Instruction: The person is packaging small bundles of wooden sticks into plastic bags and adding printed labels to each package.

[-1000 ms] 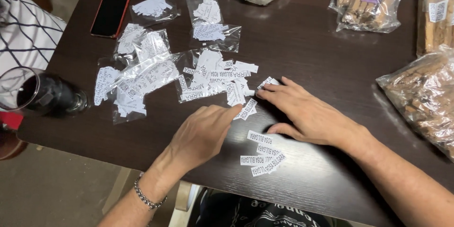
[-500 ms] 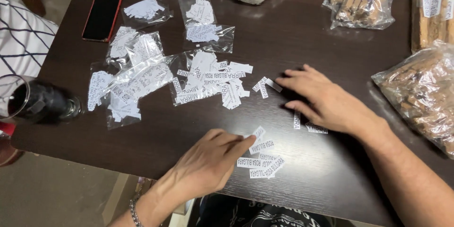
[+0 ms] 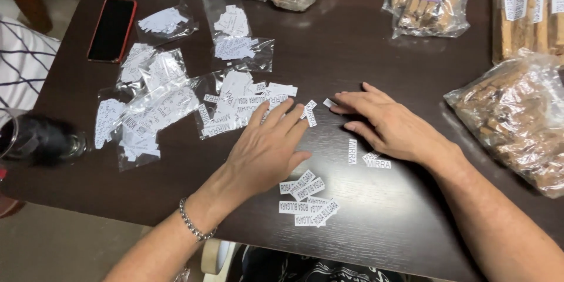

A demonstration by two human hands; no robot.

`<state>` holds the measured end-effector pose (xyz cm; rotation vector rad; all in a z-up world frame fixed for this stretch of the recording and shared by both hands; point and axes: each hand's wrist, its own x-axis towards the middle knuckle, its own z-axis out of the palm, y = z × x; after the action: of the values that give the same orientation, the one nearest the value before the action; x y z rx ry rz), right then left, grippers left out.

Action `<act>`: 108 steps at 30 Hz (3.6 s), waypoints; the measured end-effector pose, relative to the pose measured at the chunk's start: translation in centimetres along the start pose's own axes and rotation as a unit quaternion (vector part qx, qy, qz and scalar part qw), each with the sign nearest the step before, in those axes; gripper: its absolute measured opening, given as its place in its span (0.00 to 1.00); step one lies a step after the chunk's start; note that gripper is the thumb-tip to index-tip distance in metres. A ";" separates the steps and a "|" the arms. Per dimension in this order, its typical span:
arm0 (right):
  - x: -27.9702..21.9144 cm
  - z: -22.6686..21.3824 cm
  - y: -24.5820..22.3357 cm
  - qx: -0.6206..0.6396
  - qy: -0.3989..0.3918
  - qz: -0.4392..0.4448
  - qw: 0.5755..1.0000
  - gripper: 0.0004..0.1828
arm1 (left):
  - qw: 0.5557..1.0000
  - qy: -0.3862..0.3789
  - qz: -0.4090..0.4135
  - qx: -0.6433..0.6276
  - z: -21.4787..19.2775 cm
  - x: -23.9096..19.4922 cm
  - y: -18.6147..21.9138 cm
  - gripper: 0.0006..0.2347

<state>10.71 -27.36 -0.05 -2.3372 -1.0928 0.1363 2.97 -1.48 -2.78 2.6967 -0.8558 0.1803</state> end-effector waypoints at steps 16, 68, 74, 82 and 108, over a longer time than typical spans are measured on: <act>-0.1 1.6 3.0 -0.220 0.097 0.077 0.968 0.39 | 0.985 0.035 0.116 -0.125 2.6 0.8 5.8 0.20; 12.1 -3.9 4.4 -0.179 -0.354 0.136 0.908 0.12 | 0.940 0.147 -0.052 -0.303 -0.6 -8.4 7.5 0.20; 10.5 -4.7 4.1 -0.150 -0.319 0.086 0.932 0.23 | 0.923 0.160 -0.063 -0.343 -0.9 -8.8 8.4 0.19; 9.3 -4.1 5.8 -0.206 -0.298 -0.070 0.929 0.11 | 0.919 0.166 -0.044 -0.354 -0.5 -8.3 9.2 0.16; -6.0 0.8 -3.5 0.118 0.177 -0.200 0.957 0.02 | 0.772 0.104 -0.289 -0.557 -1.8 -1.8 10.8 0.09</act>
<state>4.10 -29.55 0.30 -1.7995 -1.2569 -0.2771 -4.80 -8.34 1.28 1.6094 0.0491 -0.1437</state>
